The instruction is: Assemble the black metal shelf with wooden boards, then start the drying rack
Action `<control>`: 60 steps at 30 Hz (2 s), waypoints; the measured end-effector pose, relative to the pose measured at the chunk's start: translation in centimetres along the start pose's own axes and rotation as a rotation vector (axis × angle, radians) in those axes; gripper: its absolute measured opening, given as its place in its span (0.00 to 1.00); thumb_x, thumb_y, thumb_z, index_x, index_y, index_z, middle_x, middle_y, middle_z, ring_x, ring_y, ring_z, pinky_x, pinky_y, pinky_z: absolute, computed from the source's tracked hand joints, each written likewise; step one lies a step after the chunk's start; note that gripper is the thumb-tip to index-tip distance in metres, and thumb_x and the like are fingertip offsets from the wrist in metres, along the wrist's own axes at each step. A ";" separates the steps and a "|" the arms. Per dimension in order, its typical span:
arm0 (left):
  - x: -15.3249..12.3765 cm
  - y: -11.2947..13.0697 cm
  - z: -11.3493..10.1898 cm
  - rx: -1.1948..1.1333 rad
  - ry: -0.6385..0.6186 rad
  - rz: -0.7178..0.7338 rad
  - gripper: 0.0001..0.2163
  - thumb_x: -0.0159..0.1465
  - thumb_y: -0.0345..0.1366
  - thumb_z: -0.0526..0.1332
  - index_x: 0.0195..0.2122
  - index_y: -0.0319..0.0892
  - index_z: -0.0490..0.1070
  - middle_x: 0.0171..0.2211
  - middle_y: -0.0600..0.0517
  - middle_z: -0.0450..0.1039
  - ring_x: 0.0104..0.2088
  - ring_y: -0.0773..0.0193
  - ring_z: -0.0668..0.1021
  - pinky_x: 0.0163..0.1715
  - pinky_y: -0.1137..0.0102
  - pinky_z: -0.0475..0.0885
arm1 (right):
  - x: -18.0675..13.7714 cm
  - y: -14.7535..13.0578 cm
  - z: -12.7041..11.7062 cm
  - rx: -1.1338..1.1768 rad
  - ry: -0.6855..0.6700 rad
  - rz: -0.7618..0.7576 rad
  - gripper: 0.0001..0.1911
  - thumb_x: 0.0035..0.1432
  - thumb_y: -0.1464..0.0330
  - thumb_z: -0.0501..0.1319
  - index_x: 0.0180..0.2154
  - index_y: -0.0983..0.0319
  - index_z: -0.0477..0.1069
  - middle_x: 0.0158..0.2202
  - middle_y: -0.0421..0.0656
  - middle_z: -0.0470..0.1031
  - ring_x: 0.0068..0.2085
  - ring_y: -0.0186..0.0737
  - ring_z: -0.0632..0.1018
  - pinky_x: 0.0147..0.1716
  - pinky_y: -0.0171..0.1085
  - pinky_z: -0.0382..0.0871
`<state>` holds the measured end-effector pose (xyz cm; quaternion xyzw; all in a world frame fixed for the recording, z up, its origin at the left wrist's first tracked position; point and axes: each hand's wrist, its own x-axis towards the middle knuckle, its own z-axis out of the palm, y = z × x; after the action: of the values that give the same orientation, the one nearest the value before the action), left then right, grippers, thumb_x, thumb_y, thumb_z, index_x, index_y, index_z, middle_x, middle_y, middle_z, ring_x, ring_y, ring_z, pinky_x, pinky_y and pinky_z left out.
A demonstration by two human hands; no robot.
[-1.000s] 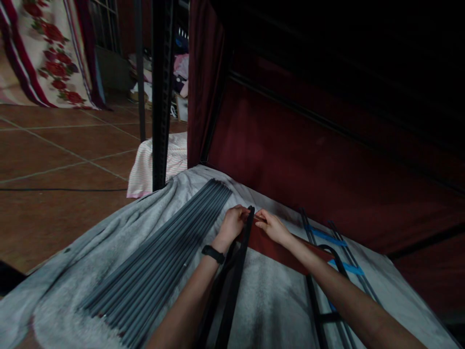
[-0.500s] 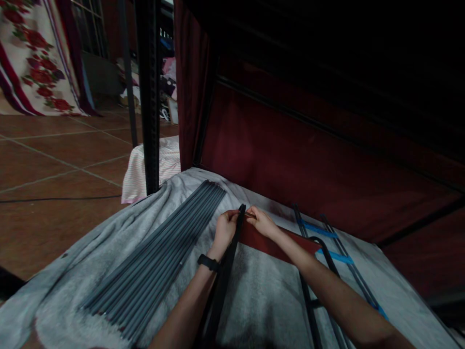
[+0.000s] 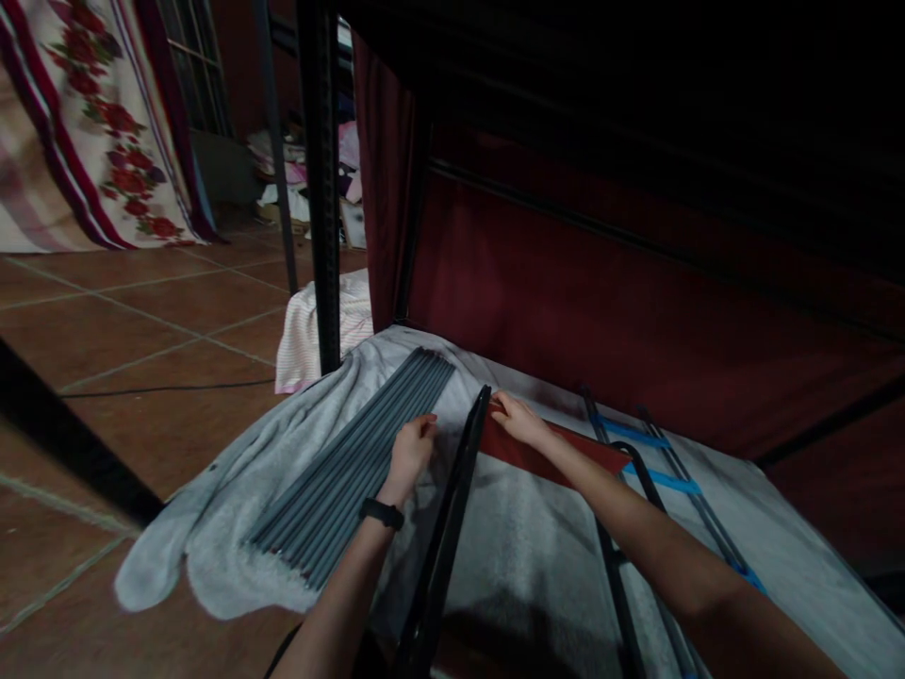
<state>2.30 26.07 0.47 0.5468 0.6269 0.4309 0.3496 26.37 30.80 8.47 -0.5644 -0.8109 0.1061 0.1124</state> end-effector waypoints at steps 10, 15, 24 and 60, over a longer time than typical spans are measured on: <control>-4.4 -2.8 0.6 0.573 -0.267 0.118 0.10 0.61 0.23 0.61 0.38 0.42 0.80 0.45 0.38 0.82 0.52 0.48 0.81 0.54 0.60 0.73 | -3.6 2.0 0.6 -0.117 0.094 -0.050 0.32 0.68 0.66 0.56 0.71 0.60 0.57 0.69 0.54 0.67 0.70 0.52 0.67 0.68 0.54 0.58; -4.1 -3.2 1.2 0.537 -0.250 0.143 0.11 0.62 0.21 0.59 0.33 0.42 0.78 0.42 0.37 0.82 0.52 0.48 0.82 0.57 0.60 0.71 | -6.7 4.5 0.3 -0.152 0.122 -0.049 0.34 0.67 0.65 0.54 0.72 0.59 0.55 0.69 0.55 0.67 0.69 0.54 0.68 0.69 0.57 0.59; -1.3 -1.1 -0.8 0.012 -0.080 0.030 0.05 0.64 0.34 0.62 0.31 0.44 0.70 0.25 0.53 0.74 0.24 0.64 0.77 0.28 0.72 0.69 | -8.9 5.4 -1.3 -0.212 0.209 0.005 0.33 0.67 0.67 0.52 0.72 0.58 0.56 0.70 0.55 0.66 0.72 0.55 0.65 0.71 0.64 0.52; -13.1 20.5 15.0 -0.133 -0.773 0.304 0.10 0.59 0.42 0.70 0.33 0.42 0.74 0.25 0.53 0.76 0.26 0.64 0.78 0.28 0.72 0.72 | -27.1 8.9 -5.2 1.320 0.450 0.272 0.25 0.47 0.44 0.74 0.30 0.58 0.74 0.24 0.37 0.75 0.27 0.36 0.76 0.30 0.38 0.73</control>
<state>25.88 16.09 13.18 0.7308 0.3327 0.2804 0.5260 45.01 8.56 9.10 -0.4830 -0.4568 0.4692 0.5812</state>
